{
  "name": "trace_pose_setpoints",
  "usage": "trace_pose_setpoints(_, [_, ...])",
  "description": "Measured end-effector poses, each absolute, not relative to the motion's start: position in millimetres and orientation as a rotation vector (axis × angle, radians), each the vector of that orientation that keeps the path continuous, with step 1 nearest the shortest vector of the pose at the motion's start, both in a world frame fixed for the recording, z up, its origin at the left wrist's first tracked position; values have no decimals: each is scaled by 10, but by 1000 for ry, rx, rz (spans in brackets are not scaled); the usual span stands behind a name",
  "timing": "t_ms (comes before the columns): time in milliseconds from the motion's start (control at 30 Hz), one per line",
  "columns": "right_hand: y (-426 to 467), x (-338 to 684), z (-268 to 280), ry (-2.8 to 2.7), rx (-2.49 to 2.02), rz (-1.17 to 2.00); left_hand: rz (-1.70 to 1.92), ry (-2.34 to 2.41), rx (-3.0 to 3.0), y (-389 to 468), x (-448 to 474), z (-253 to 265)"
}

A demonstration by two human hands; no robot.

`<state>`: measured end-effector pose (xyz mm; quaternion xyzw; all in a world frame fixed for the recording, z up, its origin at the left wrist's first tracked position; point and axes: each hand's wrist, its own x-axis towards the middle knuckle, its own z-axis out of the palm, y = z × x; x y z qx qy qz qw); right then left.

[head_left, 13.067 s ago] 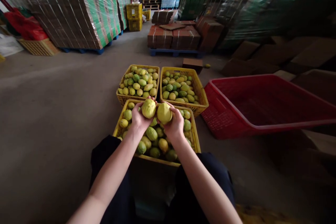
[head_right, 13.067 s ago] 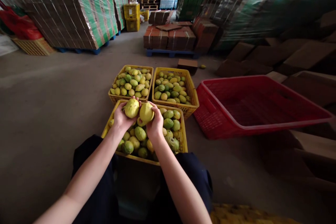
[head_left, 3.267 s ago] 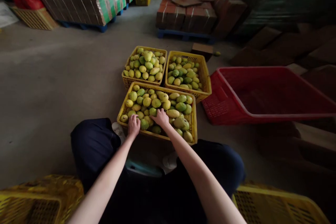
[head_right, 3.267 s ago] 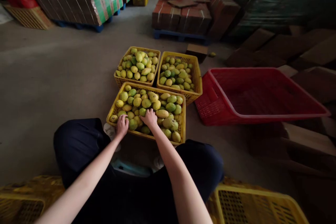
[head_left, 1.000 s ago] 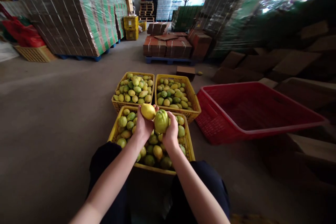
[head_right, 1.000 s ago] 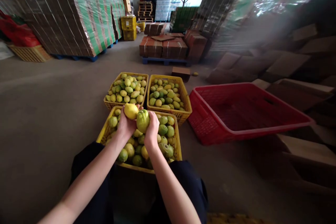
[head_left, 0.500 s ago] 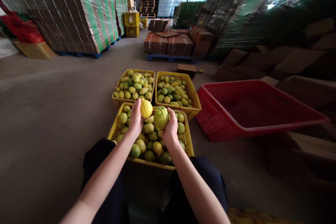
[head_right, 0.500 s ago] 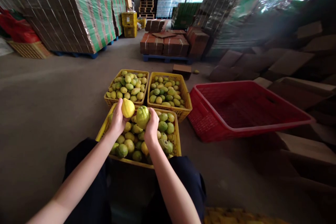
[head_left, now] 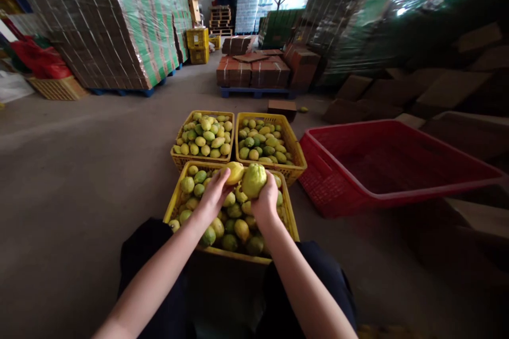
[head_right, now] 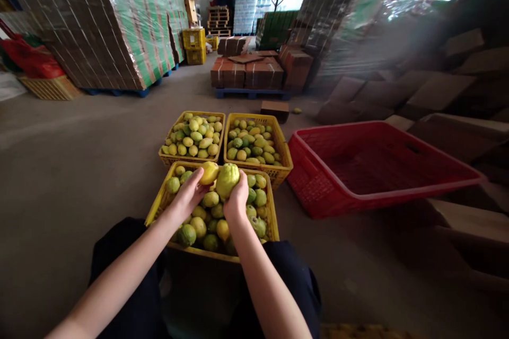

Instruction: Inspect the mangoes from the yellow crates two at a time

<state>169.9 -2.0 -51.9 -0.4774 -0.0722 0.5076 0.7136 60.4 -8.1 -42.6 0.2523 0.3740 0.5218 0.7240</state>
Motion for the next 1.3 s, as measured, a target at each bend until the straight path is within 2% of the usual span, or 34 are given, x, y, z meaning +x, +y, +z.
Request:
trace_pose_setpoints(233, [-89, 1668, -473, -484, -1080, 954, 1148, 903, 366, -40, 535, -360])
trace_pose_setpoints(367, [-171, 1488, -413, -546, -1005, 1051, 1292, 978, 286, 0, 488, -265])
trace_pose_setpoints(500, [-218, 1408, -367, -535, -926, 1032, 1443, 889, 425, -56, 485, -203])
trace_pose_setpoints(767, [-410, 1389, -245, -956, -966, 815, 1610, 794, 796, -133, 427, -166])
trace_pose_setpoints(1133, [-334, 1361, -316, -846, -1047, 796, 1632, 980, 758, -105, 448, -189])
trace_pose_setpoints(1300, [-166, 1351, -478, -585, -1109, 1003, 1560, 1081, 781, -49, 473, -337])
